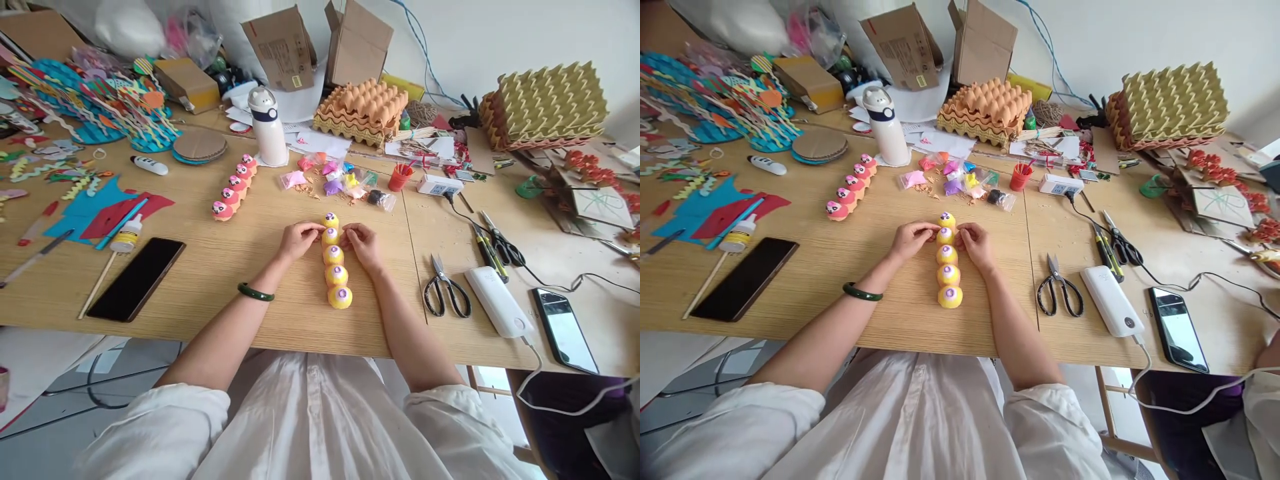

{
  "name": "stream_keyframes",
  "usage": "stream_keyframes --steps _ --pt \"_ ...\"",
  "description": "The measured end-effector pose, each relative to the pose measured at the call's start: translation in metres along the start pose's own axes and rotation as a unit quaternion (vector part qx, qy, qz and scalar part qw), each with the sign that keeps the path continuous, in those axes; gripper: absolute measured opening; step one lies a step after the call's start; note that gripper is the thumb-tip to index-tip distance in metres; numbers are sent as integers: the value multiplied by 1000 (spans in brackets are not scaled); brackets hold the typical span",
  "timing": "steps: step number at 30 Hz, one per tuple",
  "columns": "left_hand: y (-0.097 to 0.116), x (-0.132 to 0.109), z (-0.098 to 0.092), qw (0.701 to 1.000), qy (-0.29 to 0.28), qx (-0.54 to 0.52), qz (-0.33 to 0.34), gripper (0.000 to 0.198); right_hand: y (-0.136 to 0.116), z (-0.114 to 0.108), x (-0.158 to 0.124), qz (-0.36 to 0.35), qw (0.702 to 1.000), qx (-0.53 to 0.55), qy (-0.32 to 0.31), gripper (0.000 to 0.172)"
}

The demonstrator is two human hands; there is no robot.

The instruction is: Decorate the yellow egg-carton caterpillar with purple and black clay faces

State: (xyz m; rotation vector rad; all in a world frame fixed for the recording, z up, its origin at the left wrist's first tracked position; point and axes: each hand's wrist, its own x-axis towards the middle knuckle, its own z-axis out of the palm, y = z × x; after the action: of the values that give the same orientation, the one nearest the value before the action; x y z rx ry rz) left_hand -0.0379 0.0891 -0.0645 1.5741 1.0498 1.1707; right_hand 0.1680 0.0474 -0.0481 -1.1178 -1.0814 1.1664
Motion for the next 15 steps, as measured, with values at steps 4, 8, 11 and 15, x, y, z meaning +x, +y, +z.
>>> stream_keyframes --steps 4,8,11,15 --pt "4 -3 -4 999 -28 26 27 30 1 1 0 14 1000 4 -8 54" --pt "8 -8 -7 997 -45 41 43 34 3 -1 0 22 1000 9 -2 51" --pt "9 -9 -8 997 -46 48 48 40 3 -1 0 23 1000 9 0 50" --pt "9 -10 -6 996 -36 60 54 44 -2 0 -4 20 1000 5 -7 51"
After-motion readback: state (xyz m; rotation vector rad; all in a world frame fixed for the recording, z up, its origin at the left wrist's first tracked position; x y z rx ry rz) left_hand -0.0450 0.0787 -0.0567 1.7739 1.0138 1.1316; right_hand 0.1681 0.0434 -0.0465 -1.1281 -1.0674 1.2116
